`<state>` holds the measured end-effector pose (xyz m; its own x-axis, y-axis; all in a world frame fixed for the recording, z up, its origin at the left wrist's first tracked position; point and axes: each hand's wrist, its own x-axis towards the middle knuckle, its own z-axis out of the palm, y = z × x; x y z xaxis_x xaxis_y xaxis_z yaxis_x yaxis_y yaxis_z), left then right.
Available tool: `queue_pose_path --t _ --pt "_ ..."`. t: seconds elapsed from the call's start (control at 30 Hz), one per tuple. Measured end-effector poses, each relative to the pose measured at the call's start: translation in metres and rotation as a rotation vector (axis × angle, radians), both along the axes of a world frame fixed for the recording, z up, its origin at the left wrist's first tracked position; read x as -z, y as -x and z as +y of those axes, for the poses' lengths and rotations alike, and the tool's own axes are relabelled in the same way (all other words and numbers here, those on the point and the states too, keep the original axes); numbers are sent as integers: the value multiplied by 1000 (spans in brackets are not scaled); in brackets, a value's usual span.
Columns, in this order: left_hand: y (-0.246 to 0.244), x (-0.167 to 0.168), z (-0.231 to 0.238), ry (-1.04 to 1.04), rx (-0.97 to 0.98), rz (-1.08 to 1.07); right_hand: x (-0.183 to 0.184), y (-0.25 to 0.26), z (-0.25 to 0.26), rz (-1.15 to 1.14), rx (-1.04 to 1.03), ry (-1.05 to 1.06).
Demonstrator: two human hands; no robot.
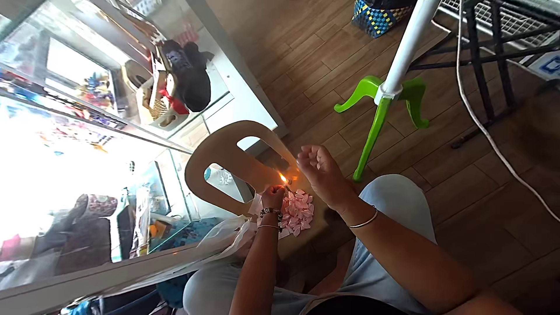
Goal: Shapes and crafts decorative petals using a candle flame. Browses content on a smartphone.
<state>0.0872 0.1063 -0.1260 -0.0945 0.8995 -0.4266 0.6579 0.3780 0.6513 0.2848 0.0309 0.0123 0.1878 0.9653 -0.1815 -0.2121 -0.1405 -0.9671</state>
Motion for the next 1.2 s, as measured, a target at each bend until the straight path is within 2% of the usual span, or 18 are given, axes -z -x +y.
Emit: queue_pose_path --t 0.37,1.2 --pt "-8 -2 7 25 -8 87 -3 -1 -2 26 -27 -6" --pt "-21 -2 6 27 -142 44 0 1 -2 -3 -34 -26"
